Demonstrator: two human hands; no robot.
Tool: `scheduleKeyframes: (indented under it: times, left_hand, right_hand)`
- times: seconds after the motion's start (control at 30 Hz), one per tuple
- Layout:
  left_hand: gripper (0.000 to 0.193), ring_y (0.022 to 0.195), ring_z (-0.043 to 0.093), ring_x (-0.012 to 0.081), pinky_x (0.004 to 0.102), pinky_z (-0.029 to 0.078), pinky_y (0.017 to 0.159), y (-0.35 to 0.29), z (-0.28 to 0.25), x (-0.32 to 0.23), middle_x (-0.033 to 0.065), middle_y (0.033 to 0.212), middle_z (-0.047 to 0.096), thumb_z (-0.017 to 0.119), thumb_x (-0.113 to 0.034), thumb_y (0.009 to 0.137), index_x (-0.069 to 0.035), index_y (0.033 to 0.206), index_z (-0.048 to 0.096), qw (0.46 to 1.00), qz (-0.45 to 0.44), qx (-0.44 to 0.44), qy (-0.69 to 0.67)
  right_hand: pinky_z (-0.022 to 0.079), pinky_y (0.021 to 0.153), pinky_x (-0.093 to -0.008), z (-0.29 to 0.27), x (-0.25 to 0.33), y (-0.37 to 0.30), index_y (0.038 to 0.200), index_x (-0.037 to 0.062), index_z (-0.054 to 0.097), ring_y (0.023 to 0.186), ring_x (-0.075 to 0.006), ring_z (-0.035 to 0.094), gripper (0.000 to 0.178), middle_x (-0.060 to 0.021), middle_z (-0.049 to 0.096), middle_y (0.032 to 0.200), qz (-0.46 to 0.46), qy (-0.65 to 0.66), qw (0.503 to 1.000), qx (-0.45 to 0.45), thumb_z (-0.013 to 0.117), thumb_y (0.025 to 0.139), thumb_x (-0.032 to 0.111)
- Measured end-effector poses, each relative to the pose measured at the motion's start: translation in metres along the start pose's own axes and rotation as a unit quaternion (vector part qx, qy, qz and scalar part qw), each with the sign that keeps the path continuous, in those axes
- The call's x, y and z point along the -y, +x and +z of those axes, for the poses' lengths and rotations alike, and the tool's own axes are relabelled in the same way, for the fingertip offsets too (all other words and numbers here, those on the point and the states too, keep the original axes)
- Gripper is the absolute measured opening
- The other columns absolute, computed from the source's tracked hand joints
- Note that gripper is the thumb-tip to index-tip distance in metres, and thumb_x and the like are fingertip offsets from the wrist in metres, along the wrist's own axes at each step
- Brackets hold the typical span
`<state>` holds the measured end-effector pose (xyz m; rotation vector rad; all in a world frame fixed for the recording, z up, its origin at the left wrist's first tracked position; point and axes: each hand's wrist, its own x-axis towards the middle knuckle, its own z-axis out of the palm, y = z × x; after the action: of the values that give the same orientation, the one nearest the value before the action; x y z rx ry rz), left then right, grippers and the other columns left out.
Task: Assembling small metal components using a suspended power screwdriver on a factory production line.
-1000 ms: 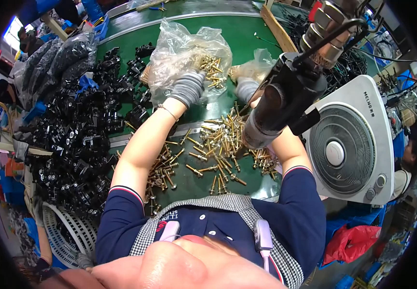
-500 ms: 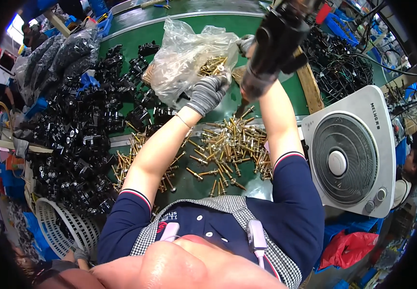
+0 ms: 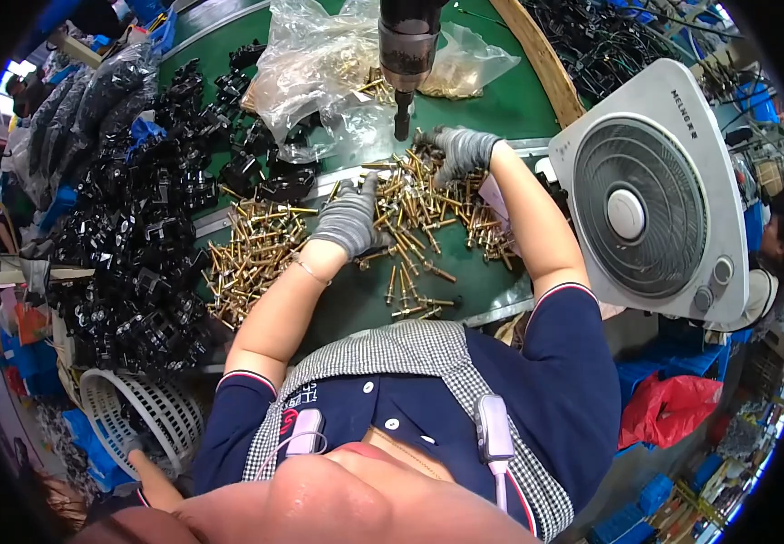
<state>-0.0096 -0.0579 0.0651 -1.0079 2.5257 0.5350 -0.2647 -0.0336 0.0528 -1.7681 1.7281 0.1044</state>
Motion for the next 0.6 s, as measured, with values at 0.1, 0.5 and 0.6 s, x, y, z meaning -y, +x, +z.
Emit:
scheduleKeyframes:
  times: [0.1,0.5,0.6]
  left_hand:
    - [0.096,0.11,0.052,0.0415,0.0419,0.046,0.09,0.008,0.023,-0.008,0.0396,0.133,0.027,0.071,-0.026,0.069,-0.01,0.144,0.013,0.998,-0.036,-0.021,-0.048]
    - [0.041,0.095,0.057,0.0311,0.0373,0.045,0.088,0.085,0.096,-0.017,0.0139,0.111,0.059,0.055,-0.026,0.085,-0.007,0.121,0.049,0.371,-0.071,-0.003,-0.926]
    - [0.031,0.089,0.058,0.0295,0.0397,0.047,0.084,0.064,0.048,-0.046,0.012,0.101,0.062,0.05,-0.031,0.088,-0.004,0.102,0.058,0.134,-0.22,-0.048,-0.965]
  right_hand:
    - [0.036,0.101,-0.0425,0.023,0.046,-0.015,0.139,0.0105,0.03,0.125,-0.0381,0.036,0.107,-0.0232,0.033,0.139,0.06,-0.157,0.986,0.002,0.081,0.05,0.036]
    - [0.038,0.099,-0.0326,0.086,0.051,-0.015,0.136,-0.0012,0.029,0.117,-0.0269,0.046,0.094,-0.0207,0.046,0.129,-0.079,0.199,0.972,-0.094,0.073,0.054,0.007]
    - [0.035,0.1,-0.0306,0.101,0.034,-0.009,0.136,0.0011,0.033,0.115,-0.0184,0.045,0.088,-0.0121,0.05,0.126,-0.167,0.286,0.927,-0.176,0.075,0.059,0.007]
